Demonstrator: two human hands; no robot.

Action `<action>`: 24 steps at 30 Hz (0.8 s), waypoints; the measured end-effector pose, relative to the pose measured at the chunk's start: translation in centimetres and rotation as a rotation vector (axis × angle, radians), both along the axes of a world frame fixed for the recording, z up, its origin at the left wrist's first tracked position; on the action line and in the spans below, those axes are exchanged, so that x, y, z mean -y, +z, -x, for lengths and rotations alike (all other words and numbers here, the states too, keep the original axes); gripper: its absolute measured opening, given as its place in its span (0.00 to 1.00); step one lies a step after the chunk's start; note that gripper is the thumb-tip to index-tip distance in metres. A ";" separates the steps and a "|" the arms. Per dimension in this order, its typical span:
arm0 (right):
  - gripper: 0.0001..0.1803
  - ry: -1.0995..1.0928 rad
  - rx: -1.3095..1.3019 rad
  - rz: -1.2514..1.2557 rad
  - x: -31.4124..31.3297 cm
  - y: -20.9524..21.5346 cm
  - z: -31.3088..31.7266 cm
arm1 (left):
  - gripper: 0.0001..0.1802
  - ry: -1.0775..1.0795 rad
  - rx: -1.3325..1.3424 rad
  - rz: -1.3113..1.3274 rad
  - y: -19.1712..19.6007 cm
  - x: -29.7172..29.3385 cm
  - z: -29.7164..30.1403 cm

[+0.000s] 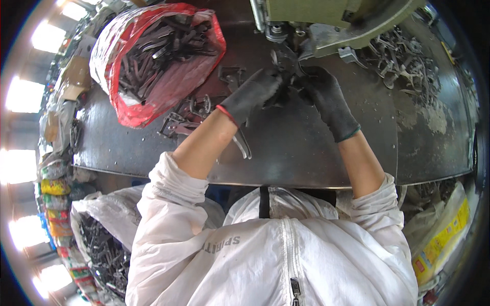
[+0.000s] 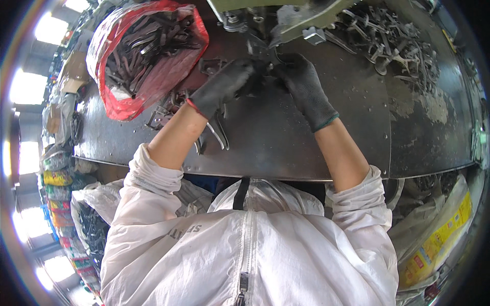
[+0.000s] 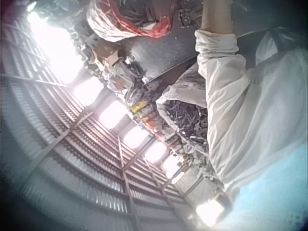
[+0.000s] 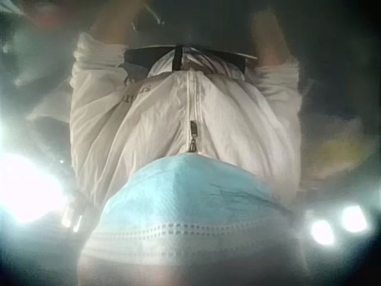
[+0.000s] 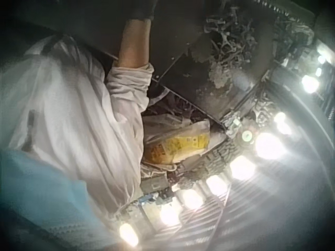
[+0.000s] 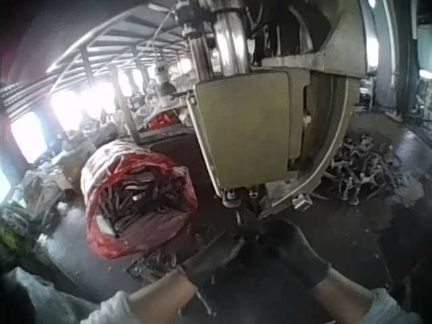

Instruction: The person picks up metal components from a pile, aligns them under a machine press to join them, and places the assembled tools onto a separate pile or into a large white bag.

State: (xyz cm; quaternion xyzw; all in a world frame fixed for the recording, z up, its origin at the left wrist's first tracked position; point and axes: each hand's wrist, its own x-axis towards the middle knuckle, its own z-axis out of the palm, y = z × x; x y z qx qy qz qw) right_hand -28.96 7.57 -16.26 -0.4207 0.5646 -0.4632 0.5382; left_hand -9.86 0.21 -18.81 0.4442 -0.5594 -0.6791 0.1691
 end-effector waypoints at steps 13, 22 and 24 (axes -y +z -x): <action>0.19 -0.069 0.160 -0.001 0.8 -3.3 -0.1 | 0.20 0.414 0.059 0.870 -0.2 10.4 -21.5; 0.22 -0.092 0.113 0.042 -0.8 0.7 0.2 | 0.21 0.708 0.226 0.609 -3.3 16.6 -24.2; 0.20 0.023 0.073 0.010 -1.5 1.8 -1.4 | 0.21 0.604 -0.008 0.086 -2.5 17.2 -34.9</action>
